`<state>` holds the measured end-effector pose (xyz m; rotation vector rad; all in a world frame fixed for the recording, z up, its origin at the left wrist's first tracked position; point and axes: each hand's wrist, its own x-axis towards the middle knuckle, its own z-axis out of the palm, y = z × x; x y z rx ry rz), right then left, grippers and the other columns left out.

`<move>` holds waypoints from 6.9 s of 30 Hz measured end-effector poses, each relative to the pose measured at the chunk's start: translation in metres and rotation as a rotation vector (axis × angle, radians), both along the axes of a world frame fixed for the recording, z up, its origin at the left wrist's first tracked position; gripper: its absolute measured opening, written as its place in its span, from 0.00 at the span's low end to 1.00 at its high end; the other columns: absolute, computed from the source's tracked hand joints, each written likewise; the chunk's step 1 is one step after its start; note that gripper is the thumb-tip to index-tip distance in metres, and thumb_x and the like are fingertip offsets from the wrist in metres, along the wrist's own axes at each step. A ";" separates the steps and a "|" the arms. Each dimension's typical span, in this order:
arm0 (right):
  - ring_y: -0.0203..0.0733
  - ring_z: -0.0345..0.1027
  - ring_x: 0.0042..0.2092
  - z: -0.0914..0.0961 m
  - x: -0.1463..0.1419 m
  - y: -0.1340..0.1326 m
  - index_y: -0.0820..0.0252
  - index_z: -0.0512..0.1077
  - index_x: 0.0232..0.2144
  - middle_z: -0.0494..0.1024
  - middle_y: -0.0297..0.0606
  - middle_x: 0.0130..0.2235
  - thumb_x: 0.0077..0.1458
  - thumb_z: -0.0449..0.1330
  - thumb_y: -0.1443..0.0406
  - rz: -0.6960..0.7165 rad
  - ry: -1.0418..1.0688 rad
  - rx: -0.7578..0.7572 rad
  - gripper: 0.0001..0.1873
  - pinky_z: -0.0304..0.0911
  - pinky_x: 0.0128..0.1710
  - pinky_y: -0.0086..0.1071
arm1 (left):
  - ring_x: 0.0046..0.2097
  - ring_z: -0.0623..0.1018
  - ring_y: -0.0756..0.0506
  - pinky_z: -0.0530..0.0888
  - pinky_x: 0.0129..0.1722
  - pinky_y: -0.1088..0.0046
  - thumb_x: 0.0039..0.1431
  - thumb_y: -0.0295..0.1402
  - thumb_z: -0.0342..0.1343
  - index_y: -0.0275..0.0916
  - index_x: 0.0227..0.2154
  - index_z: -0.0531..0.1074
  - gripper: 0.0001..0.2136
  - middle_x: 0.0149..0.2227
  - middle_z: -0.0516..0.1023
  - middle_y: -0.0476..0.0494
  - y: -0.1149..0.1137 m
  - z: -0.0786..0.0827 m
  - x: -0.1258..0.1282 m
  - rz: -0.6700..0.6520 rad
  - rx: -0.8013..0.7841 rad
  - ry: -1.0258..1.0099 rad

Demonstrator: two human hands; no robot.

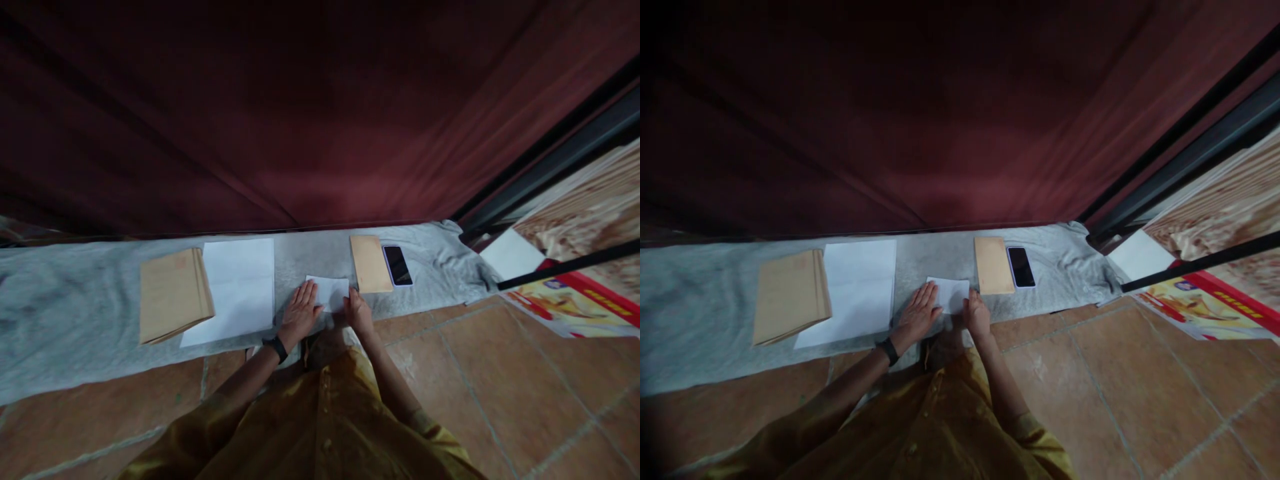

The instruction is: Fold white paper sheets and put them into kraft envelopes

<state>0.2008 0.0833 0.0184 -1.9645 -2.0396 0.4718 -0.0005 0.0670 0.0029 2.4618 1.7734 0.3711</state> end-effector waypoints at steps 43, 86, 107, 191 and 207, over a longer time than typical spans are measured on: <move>0.45 0.74 0.49 -0.009 -0.010 0.016 0.61 0.71 0.51 0.79 0.46 0.48 0.68 0.48 0.66 -0.028 0.047 0.140 0.16 0.66 0.48 0.32 | 0.72 0.55 0.35 0.65 0.66 0.46 0.70 0.37 0.46 0.43 0.67 0.57 0.24 0.72 0.53 0.37 -0.078 0.015 -0.151 0.346 0.208 -0.261; 0.47 0.73 0.47 0.005 0.037 0.040 0.65 0.72 0.51 0.75 0.52 0.54 0.66 0.52 0.64 -0.115 -0.381 0.092 0.16 0.62 0.48 0.35 | 0.72 0.56 0.39 0.53 0.71 0.53 0.69 0.44 0.48 0.42 0.67 0.62 0.26 0.71 0.59 0.38 -0.044 -0.005 -0.022 0.014 0.058 -0.030; 0.55 0.64 0.58 -0.005 0.026 0.030 0.62 0.71 0.57 0.71 0.55 0.58 0.67 0.51 0.62 -0.028 -0.193 0.281 0.20 0.62 0.56 0.47 | 0.72 0.58 0.38 0.56 0.70 0.53 0.70 0.44 0.47 0.42 0.66 0.62 0.25 0.70 0.60 0.37 -0.045 -0.003 -0.021 0.018 0.028 -0.040; 0.53 0.51 0.70 -0.039 -0.041 0.004 0.64 0.59 0.68 0.58 0.53 0.70 0.72 0.46 0.60 0.239 -0.186 0.410 0.27 0.50 0.67 0.49 | 0.73 0.54 0.38 0.54 0.70 0.51 0.69 0.40 0.43 0.33 0.69 0.55 0.28 0.72 0.55 0.34 0.004 0.008 -0.015 0.054 -0.075 0.088; 0.57 0.56 0.68 -0.041 -0.036 0.001 0.67 0.58 0.69 0.57 0.56 0.70 0.71 0.50 0.54 0.141 -0.173 0.424 0.32 0.54 0.65 0.50 | 0.73 0.54 0.38 0.55 0.70 0.53 0.70 0.38 0.42 0.30 0.70 0.53 0.29 0.72 0.55 0.33 -0.012 0.003 -0.020 0.183 -0.087 0.097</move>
